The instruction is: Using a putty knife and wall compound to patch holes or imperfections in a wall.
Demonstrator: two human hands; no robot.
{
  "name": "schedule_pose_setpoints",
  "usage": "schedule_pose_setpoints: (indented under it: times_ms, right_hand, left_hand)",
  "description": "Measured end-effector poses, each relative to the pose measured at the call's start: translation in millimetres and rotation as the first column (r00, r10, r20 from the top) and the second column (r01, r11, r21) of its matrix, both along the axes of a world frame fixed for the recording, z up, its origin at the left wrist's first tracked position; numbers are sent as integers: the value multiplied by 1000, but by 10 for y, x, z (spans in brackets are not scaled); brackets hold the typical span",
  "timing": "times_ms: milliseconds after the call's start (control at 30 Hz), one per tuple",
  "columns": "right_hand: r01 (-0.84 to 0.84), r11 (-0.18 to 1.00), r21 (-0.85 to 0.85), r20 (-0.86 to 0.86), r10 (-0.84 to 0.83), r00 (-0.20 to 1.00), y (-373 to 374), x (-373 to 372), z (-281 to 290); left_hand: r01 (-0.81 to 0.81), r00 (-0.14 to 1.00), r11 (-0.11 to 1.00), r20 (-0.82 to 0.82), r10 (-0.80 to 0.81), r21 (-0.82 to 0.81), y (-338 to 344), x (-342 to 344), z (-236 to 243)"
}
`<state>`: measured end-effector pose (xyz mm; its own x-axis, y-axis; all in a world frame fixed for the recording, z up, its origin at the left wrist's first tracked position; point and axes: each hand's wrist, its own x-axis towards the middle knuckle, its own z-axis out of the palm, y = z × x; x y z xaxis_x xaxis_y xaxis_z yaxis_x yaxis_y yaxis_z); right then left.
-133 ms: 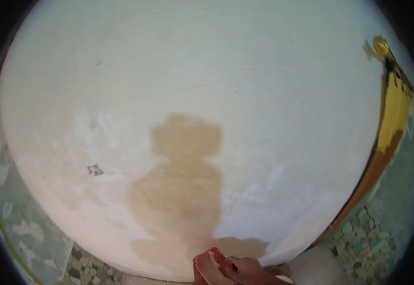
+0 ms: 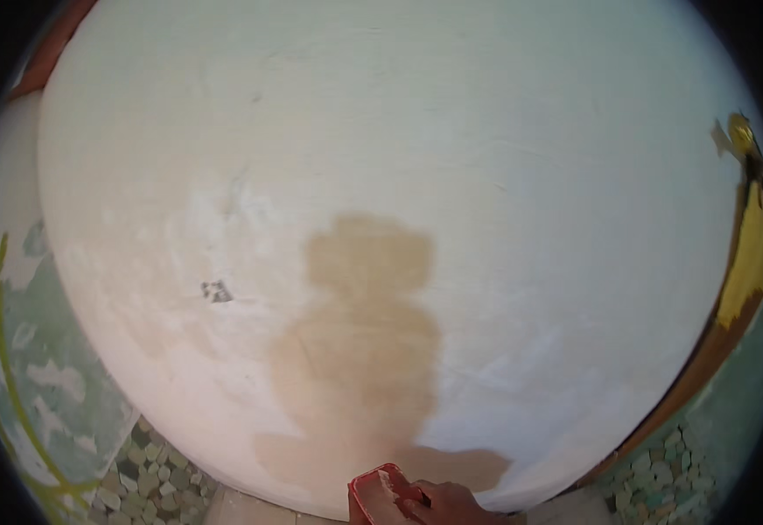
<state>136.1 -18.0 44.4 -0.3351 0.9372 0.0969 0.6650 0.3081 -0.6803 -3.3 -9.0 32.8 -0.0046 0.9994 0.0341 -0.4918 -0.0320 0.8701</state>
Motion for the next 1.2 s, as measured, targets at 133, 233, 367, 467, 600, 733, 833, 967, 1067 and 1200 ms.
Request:
schedule_pose_setpoints:
  times_ms: [133,233,367,467,600,733,833,967,1067,1200]
  right_hand:
    - [-115,992,-42,-27,114,993,29,-187,201]
    - [-155,985,-70,44,159,986,111,-310,287]
    - [-205,974,-95,35,209,977,196,-446,235]
    - [-216,976,-24,41,217,975,276,-522,137]
    - [-210,977,27,51,208,977,378,-626,69]
    - [-220,967,130,54,215,975,481,-758,16]
    - [-223,968,116,0,225,974,525,-884,14]
    - [-267,962,-52,15,268,963,601,-1053,173]
    - [-292,951,-103,32,296,955,628,-1157,194]
    - [-319,944,-84,61,324,944,699,-1251,21]
  left_hand:
    - [62,904,998,423,-58,4,-66,-272,-100]
    - [-82,769,996,-633,88,38,61,-495,-539]
    - [180,912,980,389,-132,-90,79,-889,-1243]
    - [347,398,937,899,-186,40,46,-1006,-1383]
    - [227,649,962,760,-34,-150,108,-1064,-1269]
    - [196,674,964,739,3,-181,123,-1152,-1095]
    - [209,683,962,730,-16,-175,146,-1277,-1054]
    - [198,647,966,762,-1,-166,209,-1413,-1190]
    - [185,668,965,744,16,-187,212,-1505,-1204]
    - [152,661,978,751,6,-142,176,-1595,-1206]
